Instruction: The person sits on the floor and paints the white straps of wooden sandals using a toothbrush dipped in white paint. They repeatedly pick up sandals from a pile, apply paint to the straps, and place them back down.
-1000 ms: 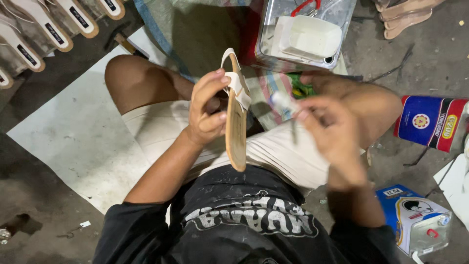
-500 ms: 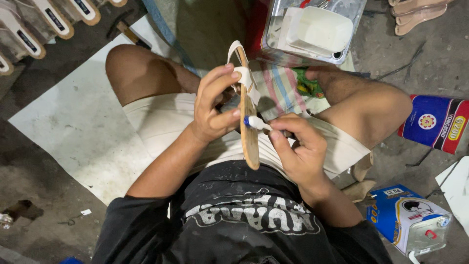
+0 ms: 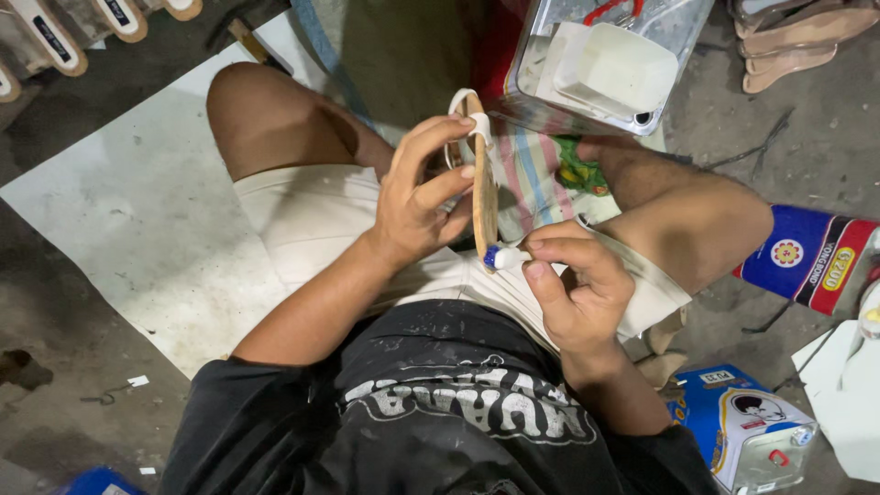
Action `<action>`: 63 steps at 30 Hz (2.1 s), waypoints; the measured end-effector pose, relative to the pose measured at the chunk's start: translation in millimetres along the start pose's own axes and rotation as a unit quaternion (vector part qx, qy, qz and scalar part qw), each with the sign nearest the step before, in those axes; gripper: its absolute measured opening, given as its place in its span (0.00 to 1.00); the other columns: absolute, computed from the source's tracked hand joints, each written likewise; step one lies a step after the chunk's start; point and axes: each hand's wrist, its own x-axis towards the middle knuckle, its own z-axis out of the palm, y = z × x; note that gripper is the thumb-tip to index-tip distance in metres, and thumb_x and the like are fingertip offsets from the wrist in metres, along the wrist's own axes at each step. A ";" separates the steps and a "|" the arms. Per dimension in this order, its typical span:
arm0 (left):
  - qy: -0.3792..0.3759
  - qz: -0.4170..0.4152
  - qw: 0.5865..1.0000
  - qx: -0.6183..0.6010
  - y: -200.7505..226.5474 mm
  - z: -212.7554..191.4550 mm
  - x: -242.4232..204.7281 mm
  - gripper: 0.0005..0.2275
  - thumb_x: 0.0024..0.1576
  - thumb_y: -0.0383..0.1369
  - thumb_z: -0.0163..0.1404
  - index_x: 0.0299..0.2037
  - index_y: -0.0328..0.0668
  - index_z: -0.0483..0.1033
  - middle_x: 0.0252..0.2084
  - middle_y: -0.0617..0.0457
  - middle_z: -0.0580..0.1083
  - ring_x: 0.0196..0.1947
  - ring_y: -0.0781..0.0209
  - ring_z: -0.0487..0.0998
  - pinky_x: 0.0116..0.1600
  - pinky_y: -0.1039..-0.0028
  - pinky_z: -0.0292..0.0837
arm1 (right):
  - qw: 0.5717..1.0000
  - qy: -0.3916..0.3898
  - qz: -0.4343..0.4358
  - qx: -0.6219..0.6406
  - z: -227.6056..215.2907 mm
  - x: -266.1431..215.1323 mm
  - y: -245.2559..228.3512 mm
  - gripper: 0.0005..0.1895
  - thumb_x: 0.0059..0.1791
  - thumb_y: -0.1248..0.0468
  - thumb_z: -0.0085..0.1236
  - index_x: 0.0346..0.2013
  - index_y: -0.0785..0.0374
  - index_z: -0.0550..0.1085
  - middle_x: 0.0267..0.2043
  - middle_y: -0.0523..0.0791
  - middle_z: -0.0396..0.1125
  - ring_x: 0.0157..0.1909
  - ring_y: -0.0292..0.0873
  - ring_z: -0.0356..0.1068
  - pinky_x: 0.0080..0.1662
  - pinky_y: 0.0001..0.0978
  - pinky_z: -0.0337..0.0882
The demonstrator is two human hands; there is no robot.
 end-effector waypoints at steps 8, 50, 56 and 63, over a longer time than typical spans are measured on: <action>-0.032 -0.096 0.985 -0.139 24.9 4.4 -3.4 0.32 0.58 0.25 0.63 0.68 0.50 0.56 0.66 0.39 0.65 0.64 0.42 0.72 0.65 0.61 0.72 | 1.000 0.017 -0.025 0.001 -3.8 6.4 13.5 0.08 0.54 0.75 0.57 0.48 0.68 0.71 0.45 0.51 0.70 0.46 0.40 0.69 0.51 0.27 0.70; -0.222 -0.313 0.813 -0.438 80.5 -45.3 35.4 0.31 0.68 0.37 0.43 0.80 0.39 0.47 0.78 0.43 0.61 0.70 0.57 0.66 0.75 0.66 0.62 | 0.991 -0.024 -0.086 -0.104 -46.9 24.1 12.8 0.09 0.52 0.75 0.60 0.45 0.68 0.71 0.48 0.55 0.70 0.45 0.45 0.73 0.48 0.31 0.75; -0.190 -0.327 0.800 -0.466 62.7 -32.3 21.0 0.29 0.69 0.38 0.42 0.78 0.39 0.46 0.69 0.44 0.64 0.66 0.58 0.71 0.71 0.65 0.71 | 0.999 0.004 -0.034 -0.022 -50.5 35.4 6.2 0.09 0.50 0.71 0.60 0.45 0.68 0.74 0.40 0.54 0.71 0.39 0.43 0.72 0.42 0.31 0.74; -0.140 -0.468 0.711 -0.506 36.1 -19.0 -12.2 0.14 0.69 0.39 0.38 0.59 0.41 0.64 0.55 0.50 0.71 0.56 0.65 0.72 0.63 0.74 0.67 | 0.923 0.018 -0.073 -0.378 -103.1 113.0 34.9 0.09 0.55 0.66 0.58 0.47 0.69 0.76 0.44 0.55 0.73 0.45 0.55 0.74 0.49 0.42 0.73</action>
